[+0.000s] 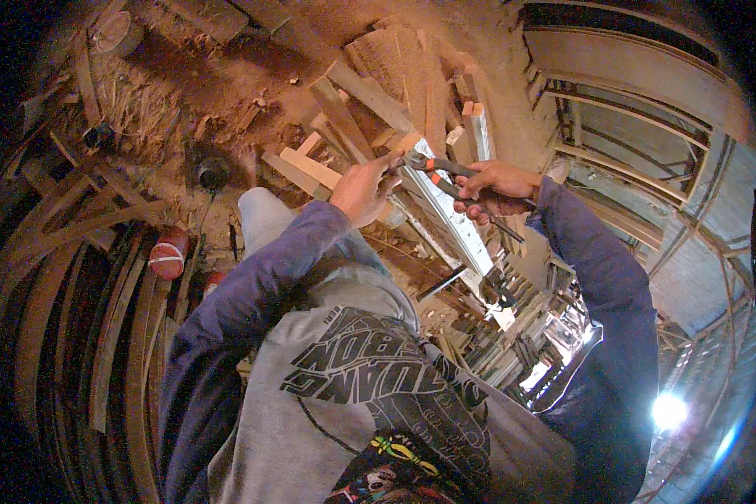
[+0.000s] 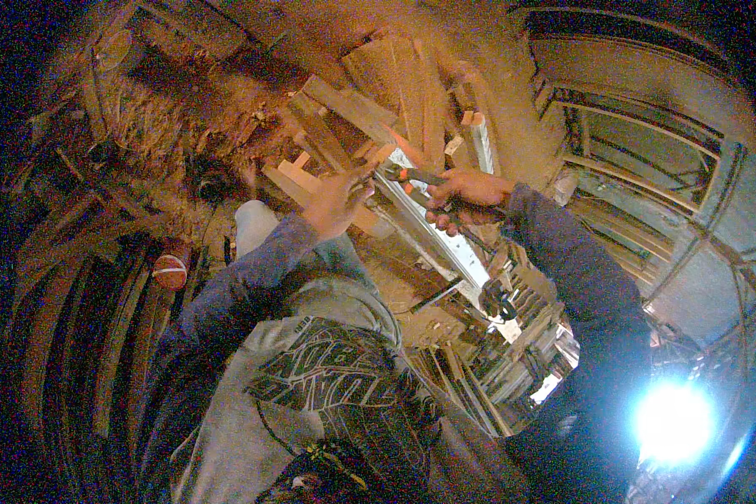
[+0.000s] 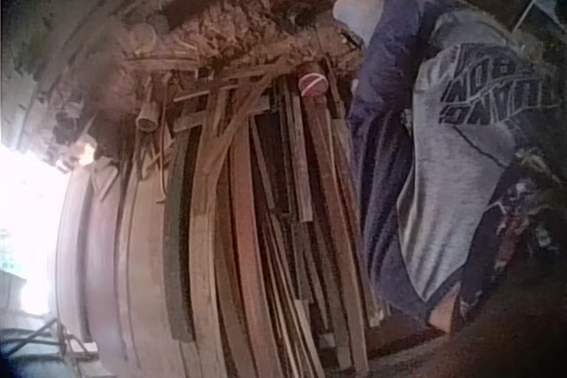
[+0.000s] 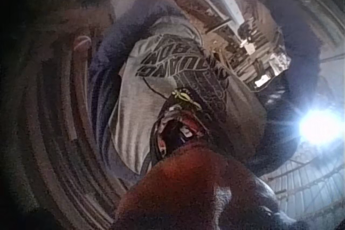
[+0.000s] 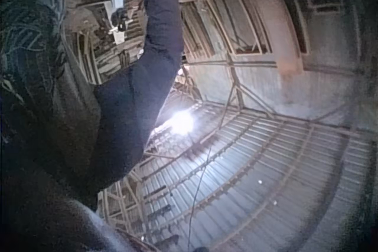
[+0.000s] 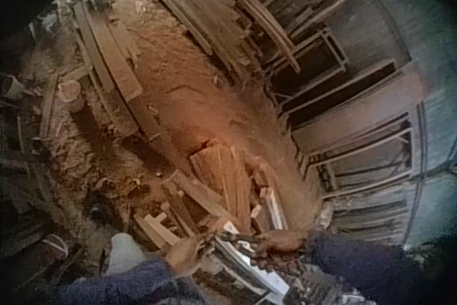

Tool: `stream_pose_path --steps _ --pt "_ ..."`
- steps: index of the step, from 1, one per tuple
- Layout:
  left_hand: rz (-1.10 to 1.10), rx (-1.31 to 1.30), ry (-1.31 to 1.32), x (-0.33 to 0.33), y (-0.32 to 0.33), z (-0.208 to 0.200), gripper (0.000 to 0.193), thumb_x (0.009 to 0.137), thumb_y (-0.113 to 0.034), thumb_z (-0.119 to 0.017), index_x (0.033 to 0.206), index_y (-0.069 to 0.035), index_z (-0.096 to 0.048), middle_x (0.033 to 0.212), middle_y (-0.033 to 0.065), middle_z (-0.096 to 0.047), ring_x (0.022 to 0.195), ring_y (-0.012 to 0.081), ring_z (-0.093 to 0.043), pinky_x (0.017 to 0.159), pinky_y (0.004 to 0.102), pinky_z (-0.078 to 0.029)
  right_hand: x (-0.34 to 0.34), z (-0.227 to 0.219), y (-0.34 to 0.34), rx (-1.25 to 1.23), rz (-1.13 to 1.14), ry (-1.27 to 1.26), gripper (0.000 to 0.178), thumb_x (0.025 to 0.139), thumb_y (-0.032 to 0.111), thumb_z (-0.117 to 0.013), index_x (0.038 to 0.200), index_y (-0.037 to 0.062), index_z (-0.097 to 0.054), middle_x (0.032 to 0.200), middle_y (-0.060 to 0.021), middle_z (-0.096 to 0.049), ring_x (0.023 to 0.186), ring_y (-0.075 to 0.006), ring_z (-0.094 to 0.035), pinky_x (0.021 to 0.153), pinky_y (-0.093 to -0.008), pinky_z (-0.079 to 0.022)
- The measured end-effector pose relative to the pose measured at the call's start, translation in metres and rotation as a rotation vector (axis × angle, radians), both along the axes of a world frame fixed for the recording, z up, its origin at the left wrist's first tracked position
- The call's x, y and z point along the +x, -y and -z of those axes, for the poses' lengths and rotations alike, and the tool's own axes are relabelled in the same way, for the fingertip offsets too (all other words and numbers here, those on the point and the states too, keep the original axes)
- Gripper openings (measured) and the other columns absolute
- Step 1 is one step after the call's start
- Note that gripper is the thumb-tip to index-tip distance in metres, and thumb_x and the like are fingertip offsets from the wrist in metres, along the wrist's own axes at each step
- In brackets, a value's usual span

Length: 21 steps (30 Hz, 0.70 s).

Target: The person hammers nails into a long white wooden plank using a hammer. They repeatedly position the plank, place nails, and strike them to secure the plank to a workbench in a cluttered workshop.

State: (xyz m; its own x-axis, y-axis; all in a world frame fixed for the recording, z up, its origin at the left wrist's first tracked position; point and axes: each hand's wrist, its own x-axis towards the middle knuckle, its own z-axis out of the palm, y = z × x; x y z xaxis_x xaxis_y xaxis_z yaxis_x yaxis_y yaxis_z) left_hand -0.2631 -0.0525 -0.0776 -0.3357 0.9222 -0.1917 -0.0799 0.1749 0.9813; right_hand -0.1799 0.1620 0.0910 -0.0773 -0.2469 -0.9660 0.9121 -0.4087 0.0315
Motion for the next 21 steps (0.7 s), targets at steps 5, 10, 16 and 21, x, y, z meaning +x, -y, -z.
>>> stream_pose_path --steps 5,10,16,21 --pt "-0.053 0.011 0.017 0.003 0.000 -0.001 0.041 0.092 -0.018 -0.062 0.131 -0.007 -0.054 0.100 0.0221 -0.067 0.092 0.0417 -0.064 0.076 0.0476 -0.050 0.002 0.003 -0.002 -0.026 -0.015 -0.012 0.014 0.093 0.012 -0.055 0.102 0.0064 -0.047 0.084 -0.0099 -0.058 0.067 -0.0160 -0.059 0.055 -0.0339 -0.052" --pt "-0.050 -0.050 -0.081 0.004 -0.002 -0.005 0.039 0.092 -0.019 -0.062 0.129 -0.007 -0.056 0.102 0.0229 -0.066 0.092 0.0419 -0.064 0.076 0.0469 -0.051 0.012 0.003 -0.004 -0.010 -0.025 -0.045 0.016 0.092 0.010 -0.054 0.104 0.0074 -0.044 0.084 -0.0087 -0.055 0.064 -0.0130 -0.055 0.052 -0.0302 -0.048" --pt "-0.082 -0.050 -0.064 0.009 -0.003 0.003 0.040 0.092 -0.012 -0.061 0.132 -0.007 -0.056 0.104 0.0235 -0.066 0.093 0.0379 -0.065 0.079 0.0447 -0.051 0.059 0.009 0.010 0.000 0.152 -0.080 0.036 0.087 0.008 -0.059 0.117 0.0148 -0.041 0.089 -0.0063 -0.051 0.054 -0.0051 -0.040 0.043 -0.0209 -0.034" --pt "-0.012 -0.050 0.222 0.026 -0.005 0.025 0.044 0.092 0.004 -0.055 0.135 0.000 -0.051 0.124 0.0161 -0.059 0.109 0.0244 -0.059 0.092 0.0340 -0.050 0.083 0.012 0.023 0.209 0.107 -0.143 0.033 0.086 0.003 -0.054 0.117 0.0066 -0.043 0.106 -0.0148 -0.055 0.091 -0.0314 -0.067 0.075 -0.0455 -0.060"
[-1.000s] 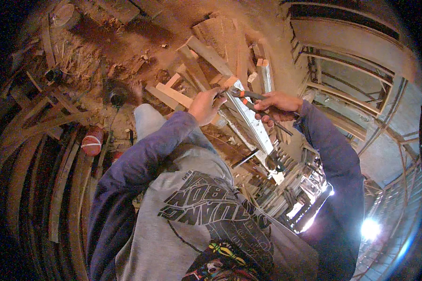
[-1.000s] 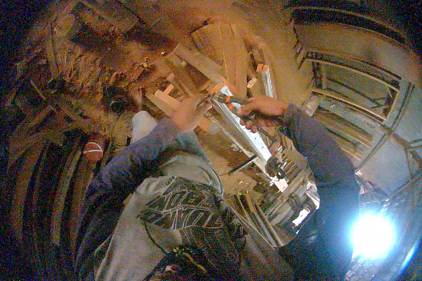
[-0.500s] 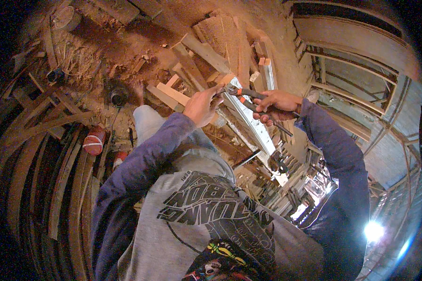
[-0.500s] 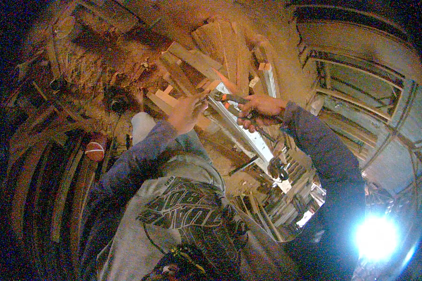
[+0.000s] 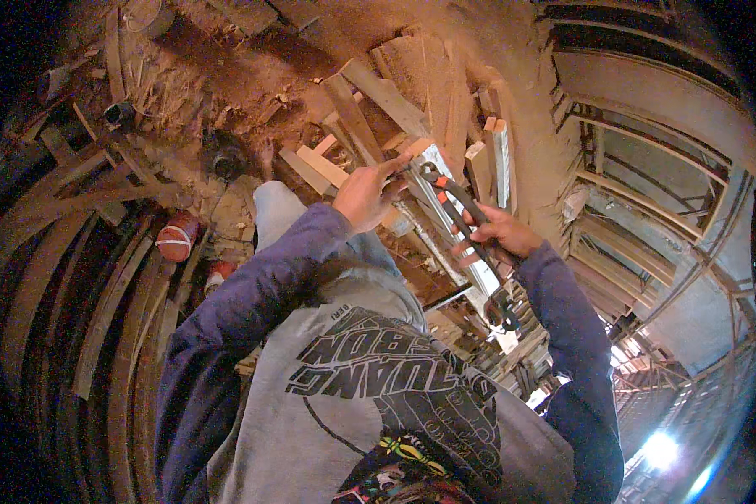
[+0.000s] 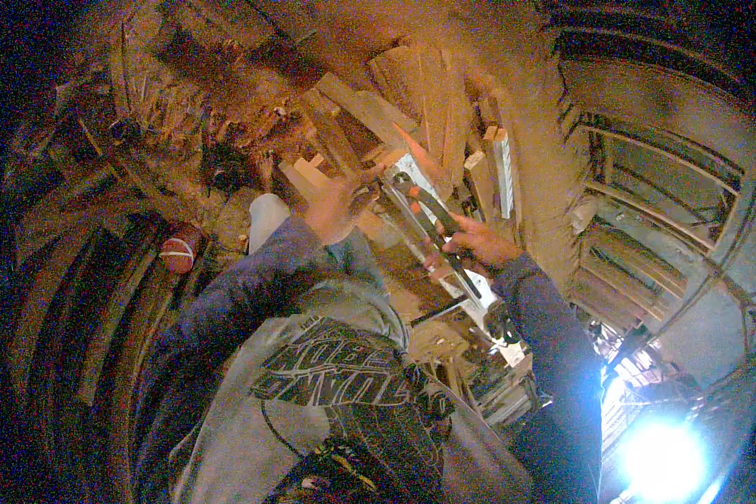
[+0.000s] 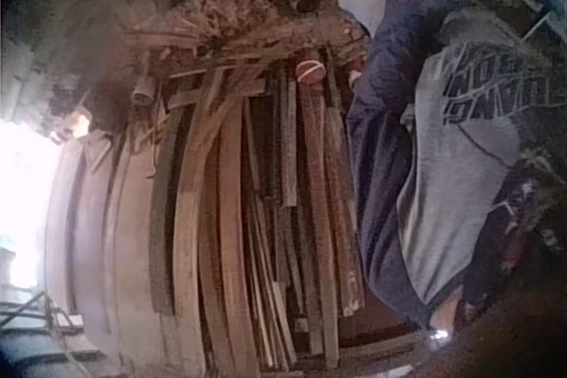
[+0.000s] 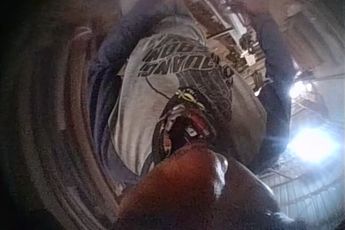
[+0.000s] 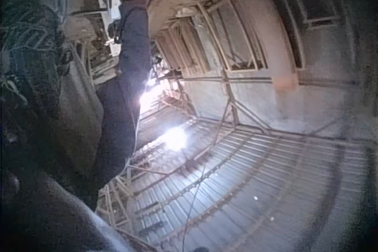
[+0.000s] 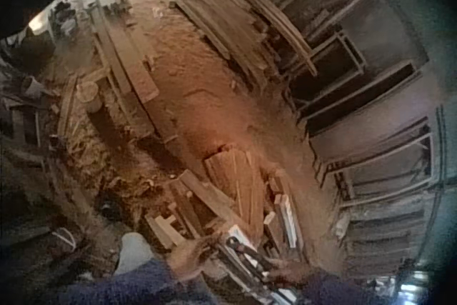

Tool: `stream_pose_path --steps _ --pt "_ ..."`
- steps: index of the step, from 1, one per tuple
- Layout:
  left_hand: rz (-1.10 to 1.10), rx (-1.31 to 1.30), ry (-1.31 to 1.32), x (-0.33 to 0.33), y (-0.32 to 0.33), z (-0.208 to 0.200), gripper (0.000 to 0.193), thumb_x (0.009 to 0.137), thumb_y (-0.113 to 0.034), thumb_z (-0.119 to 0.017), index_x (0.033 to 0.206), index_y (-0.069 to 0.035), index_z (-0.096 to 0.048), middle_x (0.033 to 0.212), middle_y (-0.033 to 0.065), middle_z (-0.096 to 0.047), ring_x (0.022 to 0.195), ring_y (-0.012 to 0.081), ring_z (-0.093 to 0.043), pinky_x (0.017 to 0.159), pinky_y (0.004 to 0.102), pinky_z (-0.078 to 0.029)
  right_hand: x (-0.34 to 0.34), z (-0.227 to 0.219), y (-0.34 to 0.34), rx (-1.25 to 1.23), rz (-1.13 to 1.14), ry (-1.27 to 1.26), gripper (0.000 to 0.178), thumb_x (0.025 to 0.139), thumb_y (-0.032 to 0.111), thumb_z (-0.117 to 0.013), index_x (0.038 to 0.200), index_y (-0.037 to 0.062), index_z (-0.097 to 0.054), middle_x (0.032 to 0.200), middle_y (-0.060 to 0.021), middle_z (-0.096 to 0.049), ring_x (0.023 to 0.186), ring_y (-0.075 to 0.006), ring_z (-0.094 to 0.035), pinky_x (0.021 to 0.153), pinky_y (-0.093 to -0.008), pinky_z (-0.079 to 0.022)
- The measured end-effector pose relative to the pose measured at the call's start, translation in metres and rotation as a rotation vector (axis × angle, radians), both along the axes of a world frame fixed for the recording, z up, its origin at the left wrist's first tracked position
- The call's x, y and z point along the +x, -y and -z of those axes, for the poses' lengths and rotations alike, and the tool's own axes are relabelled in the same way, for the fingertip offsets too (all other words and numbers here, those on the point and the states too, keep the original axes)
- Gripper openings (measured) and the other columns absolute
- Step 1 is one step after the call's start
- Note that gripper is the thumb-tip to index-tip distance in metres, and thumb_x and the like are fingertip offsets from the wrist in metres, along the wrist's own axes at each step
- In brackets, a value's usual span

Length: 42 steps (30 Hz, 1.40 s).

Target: The person hammers nails into a long white wooden plank using a hammer. They repeatedly position the plank, place nails, and strike them to secure the plank to a workbench in a cluttered workshop.

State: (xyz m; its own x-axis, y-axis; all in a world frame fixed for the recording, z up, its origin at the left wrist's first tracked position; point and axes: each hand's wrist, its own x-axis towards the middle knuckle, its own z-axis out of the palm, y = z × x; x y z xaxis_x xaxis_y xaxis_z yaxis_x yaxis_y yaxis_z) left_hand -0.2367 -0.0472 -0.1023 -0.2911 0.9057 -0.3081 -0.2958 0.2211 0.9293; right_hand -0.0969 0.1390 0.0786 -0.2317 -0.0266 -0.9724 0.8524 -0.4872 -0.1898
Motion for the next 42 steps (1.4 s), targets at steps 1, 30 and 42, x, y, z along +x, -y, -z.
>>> stream_pose_path --steps 1,30,42 --pt "-0.054 0.056 0.216 0.002 -0.003 0.005 0.045 0.092 0.006 -0.054 0.136 0.004 -0.048 0.132 0.0133 -0.055 0.116 0.0216 -0.055 0.097 0.0311 -0.048 0.000 -0.005 0.002 0.002 -0.004 -0.003 0.032 0.086 0.002 -0.053 0.116 0.0055 -0.043 0.110 -0.0162 -0.055 0.098 -0.0349 -0.065 0.081 -0.0492 -0.058" --pt "-0.107 0.050 -0.146 -0.009 0.009 -0.011 0.041 0.092 -0.015 -0.061 0.132 -0.016 -0.055 0.098 0.0195 -0.067 0.085 0.0417 -0.064 0.070 0.0499 -0.049 -0.101 -0.075 0.002 -0.039 -0.349 0.425 0.018 0.096 0.006 -0.051 0.109 0.0118 -0.040 0.122 -0.0168 -0.058 0.115 -0.0353 -0.059 0.089 -0.0600 -0.054" --pt "-0.018 -0.001 -0.169 -0.021 0.016 -0.024 0.049 0.089 -0.009 -0.063 0.136 -0.016 -0.050 0.095 0.0199 -0.067 0.083 0.0425 -0.064 0.069 0.0502 -0.049 -0.147 -0.076 -0.010 -0.138 -0.181 0.496 0.013 0.101 0.014 -0.044 0.112 0.0073 -0.046 0.128 -0.0280 -0.055 0.112 -0.0384 -0.062 0.082 -0.0529 -0.058"
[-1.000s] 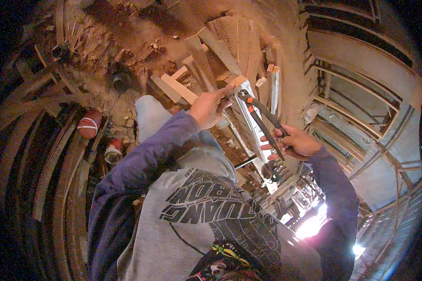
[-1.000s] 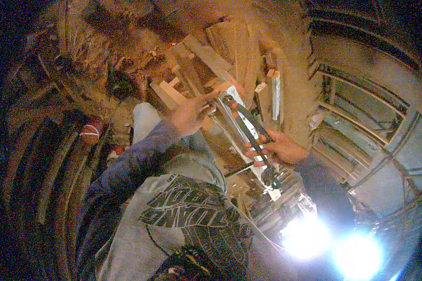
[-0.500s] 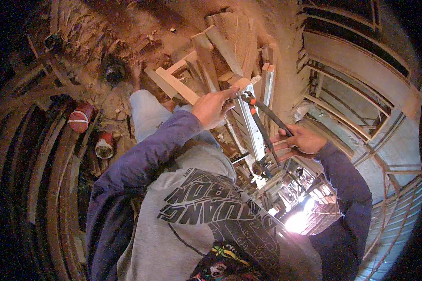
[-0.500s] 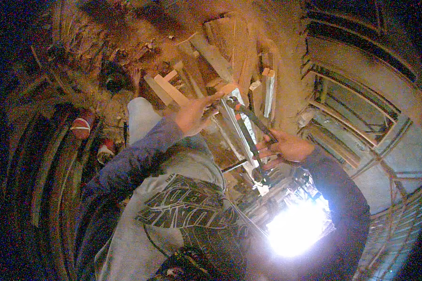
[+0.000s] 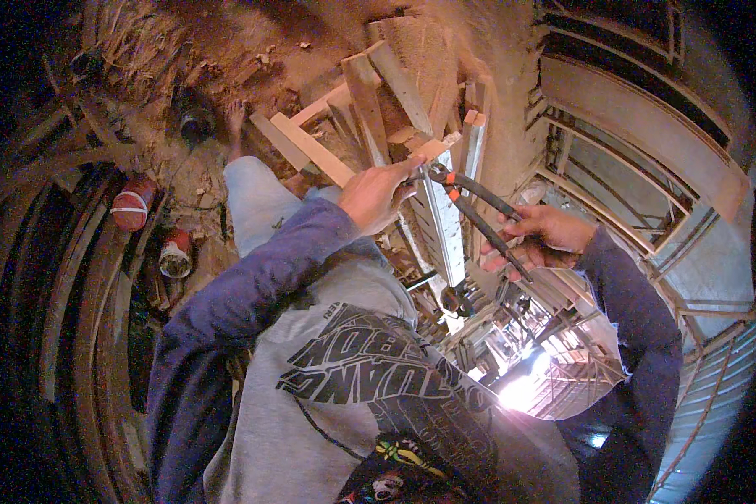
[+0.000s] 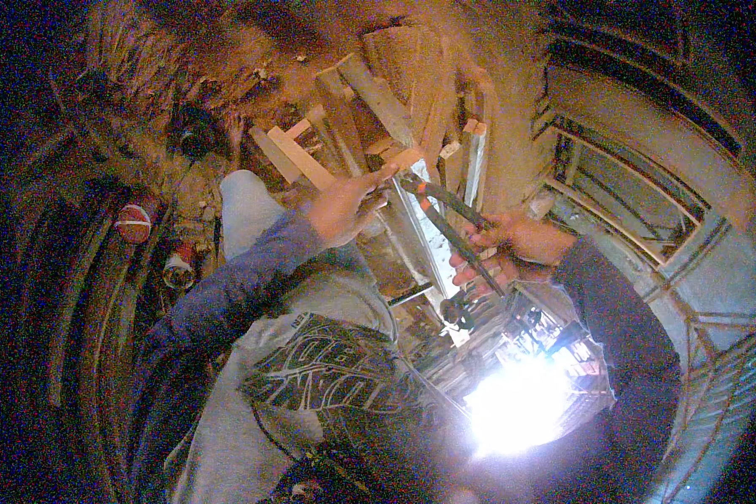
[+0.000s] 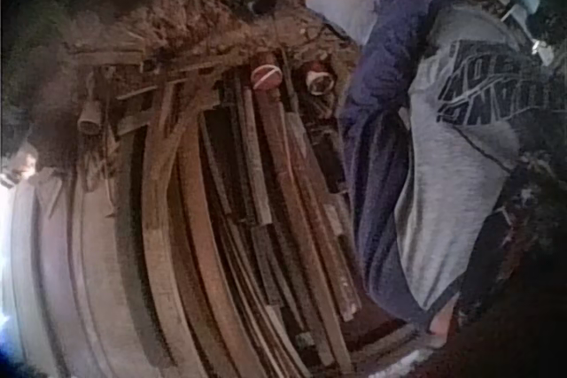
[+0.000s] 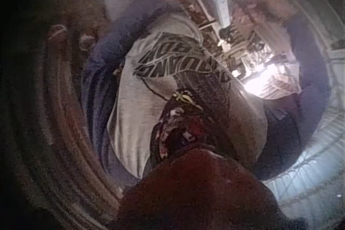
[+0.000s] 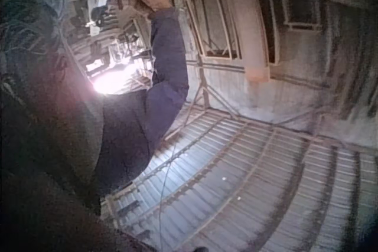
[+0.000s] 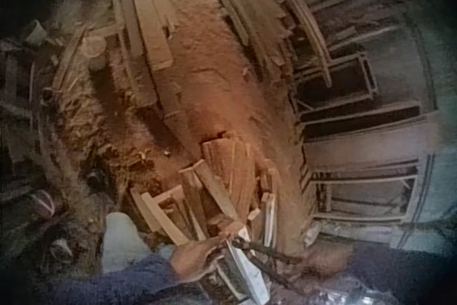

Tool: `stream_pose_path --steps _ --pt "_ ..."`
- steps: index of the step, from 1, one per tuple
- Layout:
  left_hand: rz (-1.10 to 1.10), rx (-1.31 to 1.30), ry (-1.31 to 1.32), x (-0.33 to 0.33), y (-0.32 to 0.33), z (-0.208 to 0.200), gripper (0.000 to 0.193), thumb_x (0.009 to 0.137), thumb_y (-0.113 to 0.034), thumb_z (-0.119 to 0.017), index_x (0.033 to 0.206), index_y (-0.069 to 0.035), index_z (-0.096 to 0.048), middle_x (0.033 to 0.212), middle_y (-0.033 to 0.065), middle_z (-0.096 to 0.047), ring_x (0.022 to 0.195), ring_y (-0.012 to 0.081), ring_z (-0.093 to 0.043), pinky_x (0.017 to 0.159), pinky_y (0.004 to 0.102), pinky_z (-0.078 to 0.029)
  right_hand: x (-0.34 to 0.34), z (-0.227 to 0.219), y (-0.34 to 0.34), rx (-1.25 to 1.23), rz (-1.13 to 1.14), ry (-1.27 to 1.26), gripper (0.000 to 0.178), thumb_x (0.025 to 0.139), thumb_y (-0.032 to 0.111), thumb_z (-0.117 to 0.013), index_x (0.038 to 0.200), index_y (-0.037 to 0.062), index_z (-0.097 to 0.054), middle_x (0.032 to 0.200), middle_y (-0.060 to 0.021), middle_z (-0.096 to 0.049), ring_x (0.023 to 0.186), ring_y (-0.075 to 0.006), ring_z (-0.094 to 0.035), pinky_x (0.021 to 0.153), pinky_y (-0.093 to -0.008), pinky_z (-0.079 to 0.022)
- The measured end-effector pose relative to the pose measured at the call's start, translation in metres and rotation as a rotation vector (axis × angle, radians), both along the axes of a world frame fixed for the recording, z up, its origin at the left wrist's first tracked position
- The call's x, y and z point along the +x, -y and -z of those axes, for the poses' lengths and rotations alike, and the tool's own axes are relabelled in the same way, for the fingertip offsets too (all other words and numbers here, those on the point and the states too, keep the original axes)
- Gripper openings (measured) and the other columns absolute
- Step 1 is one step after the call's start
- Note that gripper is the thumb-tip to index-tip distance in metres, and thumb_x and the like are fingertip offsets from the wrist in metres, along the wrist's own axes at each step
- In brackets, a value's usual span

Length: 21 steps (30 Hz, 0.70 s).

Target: The person hammers nails into a long white wooden plank using a hammer. They repeatedly position the plank, place nails, and strike them to secure the plank to a workbench in a cluttered workshop.

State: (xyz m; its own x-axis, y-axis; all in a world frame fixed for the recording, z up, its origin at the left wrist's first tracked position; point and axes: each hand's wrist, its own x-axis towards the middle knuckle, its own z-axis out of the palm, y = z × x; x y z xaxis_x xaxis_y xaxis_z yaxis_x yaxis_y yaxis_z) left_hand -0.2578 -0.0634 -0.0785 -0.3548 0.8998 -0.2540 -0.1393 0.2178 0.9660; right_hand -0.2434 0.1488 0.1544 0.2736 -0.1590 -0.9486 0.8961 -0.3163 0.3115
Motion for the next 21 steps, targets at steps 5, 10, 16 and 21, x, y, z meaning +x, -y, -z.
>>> stream_pose_path --steps 5,10,16,21 --pt "-0.117 0.070 0.059 0.013 -0.003 0.006 0.052 0.089 -0.009 -0.064 0.138 -0.017 -0.050 0.098 0.0198 -0.067 0.083 0.0421 -0.064 0.069 0.0495 -0.049 0.007 0.009 -0.004 -0.065 0.026 0.044 0.033 0.102 0.031 -0.047 0.124 0.0082 -0.044 0.119 -0.0202 -0.062 0.085 -0.0224 -0.066 0.066 -0.0380 -0.058" --pt "-0.198 0.079 -0.022 0.026 -0.005 0.005 0.054 0.088 -0.008 -0.064 0.139 -0.017 -0.049 0.099 0.0180 -0.068 0.083 0.0411 -0.065 0.069 0.0484 -0.050 0.013 0.016 -0.004 -0.104 0.182 0.138 0.037 0.100 0.035 -0.053 0.123 0.0064 -0.048 0.083 -0.0055 -0.058 0.057 -0.0084 -0.046 0.048 -0.0259 -0.041" --pt "-0.153 -0.035 -0.070 0.036 -0.004 -0.003 0.060 0.087 -0.007 -0.063 0.143 -0.017 -0.043 0.102 0.0137 -0.068 0.086 0.0395 -0.065 0.073 0.0467 -0.052 0.029 0.015 -0.005 -0.108 0.088 0.026 0.027 0.096 0.015 -0.058 0.119 0.0033 -0.049 0.073 0.0009 -0.044 0.055 -0.0056 -0.039 0.046 -0.0238 -0.034" --pt "-0.232 -0.006 -0.081 0.045 -0.005 0.000 0.059 0.087 -0.007 -0.063 0.142 -0.017 -0.044 0.106 0.0111 -0.068 0.086 0.0377 -0.065 0.073 0.0458 -0.053 0.051 0.018 -0.008 -0.116 0.140 -0.015 0.031 0.094 0.009 -0.059 0.123 0.0045 -0.050 0.076 0.0013 -0.044 0.056 -0.0047 -0.037 0.045 -0.0204 -0.032"
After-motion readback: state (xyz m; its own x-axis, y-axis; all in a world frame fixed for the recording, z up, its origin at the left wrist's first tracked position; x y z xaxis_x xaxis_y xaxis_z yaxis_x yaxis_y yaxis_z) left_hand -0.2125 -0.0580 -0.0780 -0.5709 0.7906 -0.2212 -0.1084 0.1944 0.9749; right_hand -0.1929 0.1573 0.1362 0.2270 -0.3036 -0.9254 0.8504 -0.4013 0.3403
